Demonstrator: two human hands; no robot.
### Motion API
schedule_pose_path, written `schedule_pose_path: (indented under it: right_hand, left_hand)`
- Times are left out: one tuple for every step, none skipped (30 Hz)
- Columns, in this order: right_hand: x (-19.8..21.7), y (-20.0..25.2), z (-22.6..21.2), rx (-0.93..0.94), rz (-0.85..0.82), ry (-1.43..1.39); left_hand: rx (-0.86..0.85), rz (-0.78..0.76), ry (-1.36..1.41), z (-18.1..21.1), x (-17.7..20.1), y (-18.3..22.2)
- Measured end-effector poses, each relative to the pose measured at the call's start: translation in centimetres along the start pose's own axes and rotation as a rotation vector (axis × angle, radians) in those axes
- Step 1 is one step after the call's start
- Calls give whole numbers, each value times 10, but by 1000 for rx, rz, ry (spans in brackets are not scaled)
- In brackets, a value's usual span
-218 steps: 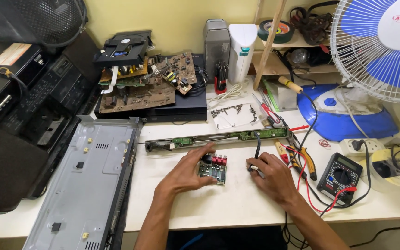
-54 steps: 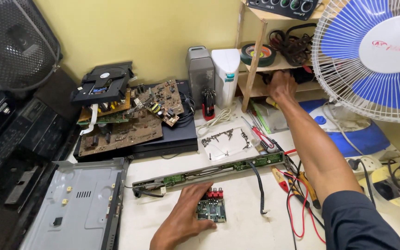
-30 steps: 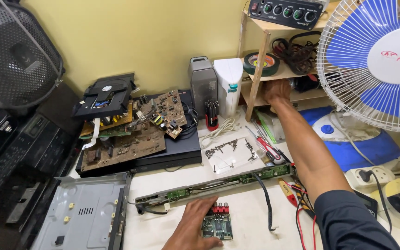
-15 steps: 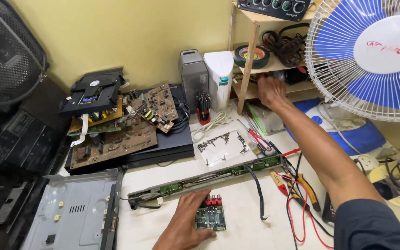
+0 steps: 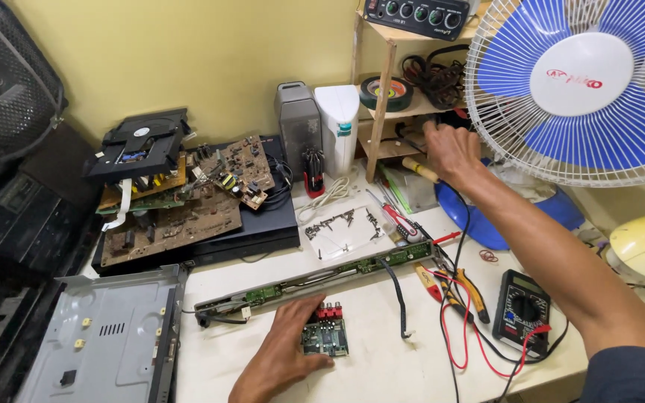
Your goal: Connecting wires to a circuit board and testing the connections using a multimeter on a workbench.
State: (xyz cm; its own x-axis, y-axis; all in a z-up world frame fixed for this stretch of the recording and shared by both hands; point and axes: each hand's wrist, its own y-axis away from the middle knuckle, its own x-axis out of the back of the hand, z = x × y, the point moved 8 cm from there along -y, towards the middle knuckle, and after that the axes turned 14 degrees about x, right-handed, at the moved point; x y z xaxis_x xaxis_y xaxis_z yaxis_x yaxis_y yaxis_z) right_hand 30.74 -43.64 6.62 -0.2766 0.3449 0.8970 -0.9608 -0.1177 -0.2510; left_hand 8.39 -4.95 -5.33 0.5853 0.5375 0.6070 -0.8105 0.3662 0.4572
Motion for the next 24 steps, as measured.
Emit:
schedule_pose_path:
  right_hand:
    - [7,2,-3,-3,-1,2]
    - [9,4,-4,-41,-5,-202]
    - [14,2,-7,-77,-2,-406]
    - [16,0,-10,-77,5,-405]
    - [14,-2,-9,-132,-21,-453]
    - [13,-5,-8,-187,-47,-501]
    - [10,-10,-6,-189,-41,-500]
    - [4,-14,-2,-239,-51,-513]
    - [-3,-17,1,-287,-63,-526]
    - [-15,-22,8,-288,-60,-527]
    - [-28,-27,14,-301,-46,-520]
    - [-40,-32,20,-315,-32,-514]
    - [-37,-29,22,-313,-33,-515]
    - [-38,-24,26,-377,-46,-613]
    - [-41,-16,30,-442,-63,-709]
    - [-25,-7,28,-441,-68,-707]
    - [-11,2,25,-439,-101,-763]
    - [3,10,22,-437,-134,-819]
    - [9,16,18,-435,-135,-816]
    - [18,21,14,-399,-145,-761]
    - [26,27,8,-363,-155,-708]
    - [21,32,8,-361,-157,-707]
    - [25,33,8,-287,-81,-664]
    - [28,36,7,-212,-6,-621]
  left_hand:
    - [-3,-2,-1,2,-1,2]
    - [1,0,-1,3,-1,3]
    - [3,9,-3,4,1,4]
    - [0,14,-5,4,2,5]
    - [-14,6,3,4,3,5]
    - [-27,-1,11,5,4,5]
    - [-31,3,8,5,3,3]
    - [5,-8,-2,1,1,-1]
    - [45,-20,-12,-3,-2,-4]
    - [43,-17,-13,-4,-3,-5]
    - [28,-9,-11,-5,-3,-6]
    - [12,-1,-9,-6,-3,-7]
    - [14,-1,-8,-1,0,-2]
    - [28,-11,1,2,3,3]
    - [43,-25,12,6,3,7]
    - [45,-28,16,3,2,6]
    - [27,-18,15,4,2,5]
    - [8,-7,14,4,3,4]
    - [8,-7,18,3,3,3]
    - [3,-3,16,3,2,2]
    - [1,2,13,2,2,2]
    - [3,2,16,2,1,2]
    - [-1,9,4,2,1,1]
    - [-5,17,-8,3,0,1]
